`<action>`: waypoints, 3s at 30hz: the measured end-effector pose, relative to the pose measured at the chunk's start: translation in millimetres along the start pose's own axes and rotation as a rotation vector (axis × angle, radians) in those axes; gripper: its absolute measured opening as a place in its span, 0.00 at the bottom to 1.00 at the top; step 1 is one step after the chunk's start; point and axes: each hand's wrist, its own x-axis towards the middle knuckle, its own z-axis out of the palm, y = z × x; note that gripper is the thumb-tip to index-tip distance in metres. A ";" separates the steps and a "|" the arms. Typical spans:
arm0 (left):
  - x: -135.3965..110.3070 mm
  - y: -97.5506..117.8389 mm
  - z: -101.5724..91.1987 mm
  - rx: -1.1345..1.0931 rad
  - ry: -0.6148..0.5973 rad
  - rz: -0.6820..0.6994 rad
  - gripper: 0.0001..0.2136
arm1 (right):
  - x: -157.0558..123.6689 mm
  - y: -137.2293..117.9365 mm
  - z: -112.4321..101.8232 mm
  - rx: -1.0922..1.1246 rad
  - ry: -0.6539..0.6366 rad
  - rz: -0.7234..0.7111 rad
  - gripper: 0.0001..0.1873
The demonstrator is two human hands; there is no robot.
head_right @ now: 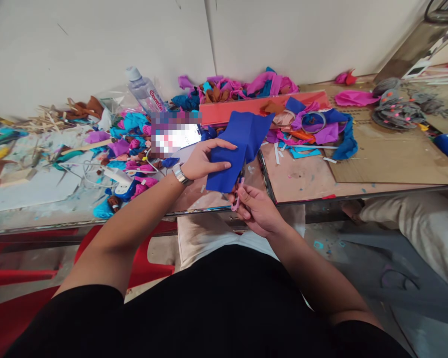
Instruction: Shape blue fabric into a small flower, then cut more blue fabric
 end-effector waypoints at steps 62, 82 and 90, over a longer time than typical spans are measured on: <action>-2.0 4.2 3.9 -0.088 -0.087 -0.052 0.27 | 14.3 -8.3 0.9 -0.002 0.077 -0.085 0.23; -0.5 -11.1 7.6 -0.191 0.029 -0.152 0.28 | 12.2 -1.9 3.4 0.007 0.077 -0.049 0.23; -1.7 -18.5 11.2 -0.223 0.034 -0.265 0.31 | 14.4 0.6 3.9 0.023 0.084 -0.049 0.24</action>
